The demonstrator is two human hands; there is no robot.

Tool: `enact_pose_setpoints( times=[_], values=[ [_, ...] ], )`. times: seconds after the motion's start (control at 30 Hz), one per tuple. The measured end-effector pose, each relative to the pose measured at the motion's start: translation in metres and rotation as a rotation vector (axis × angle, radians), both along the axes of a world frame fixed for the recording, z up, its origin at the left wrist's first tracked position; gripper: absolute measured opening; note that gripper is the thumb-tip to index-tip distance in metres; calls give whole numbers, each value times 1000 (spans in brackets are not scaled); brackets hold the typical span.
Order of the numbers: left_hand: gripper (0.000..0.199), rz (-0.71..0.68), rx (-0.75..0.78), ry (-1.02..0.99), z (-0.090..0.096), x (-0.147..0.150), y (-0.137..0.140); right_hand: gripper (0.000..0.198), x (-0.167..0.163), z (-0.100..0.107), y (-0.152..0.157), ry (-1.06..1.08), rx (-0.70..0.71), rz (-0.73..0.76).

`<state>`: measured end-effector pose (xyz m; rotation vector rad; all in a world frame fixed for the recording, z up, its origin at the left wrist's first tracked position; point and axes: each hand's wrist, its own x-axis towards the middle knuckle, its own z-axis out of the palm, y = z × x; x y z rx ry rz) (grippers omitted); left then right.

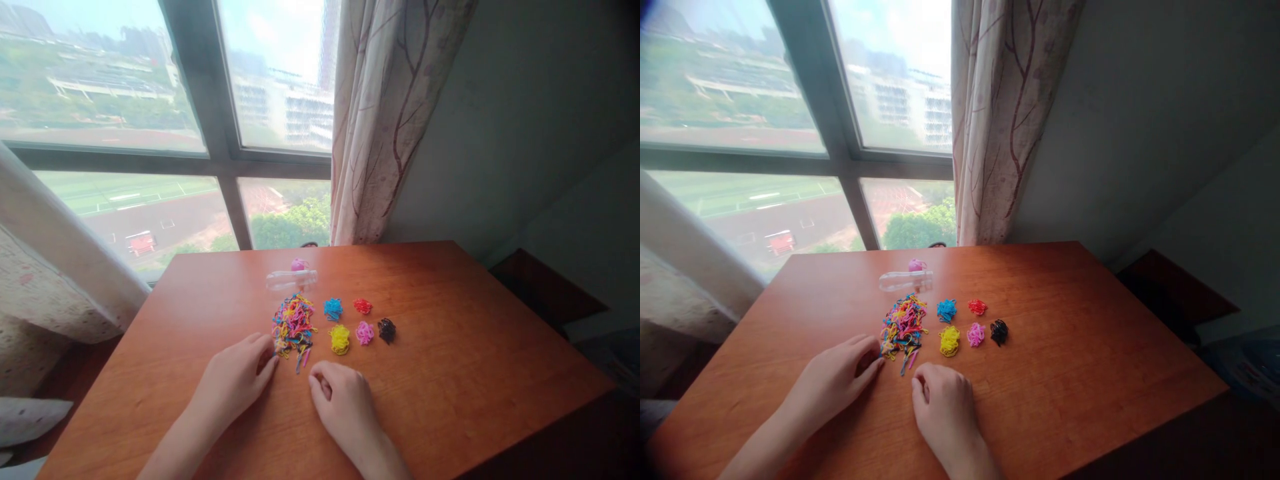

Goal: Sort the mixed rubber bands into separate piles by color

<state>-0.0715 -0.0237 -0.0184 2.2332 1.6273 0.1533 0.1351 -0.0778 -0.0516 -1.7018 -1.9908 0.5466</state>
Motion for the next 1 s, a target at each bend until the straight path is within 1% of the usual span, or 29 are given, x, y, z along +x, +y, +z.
enact_pose_setpoints(
  times=[0.13, 0.3, 0.63, 0.83, 1.0],
  values=[
    [19, -3, 15, 16, 1, -3, 1, 15, -3, -1, -1, -13, 15, -11],
    [17, 50, 32, 24, 3, -12, 3, 16, -3, -3, -1, -44, 29, -5],
    [17, 72, 95, -97, 2, -19, 8, 16, -3, -4, -1, -26, 33, -5],
    [19, -2, 79, -248, 2, -8, 11, 16, -4, -4, -1, -14, 34, -6],
    [18, -117, 149, -221, 15, 19, 28, 15, -4, -4, -2, 6, 37, 5]
  ],
)
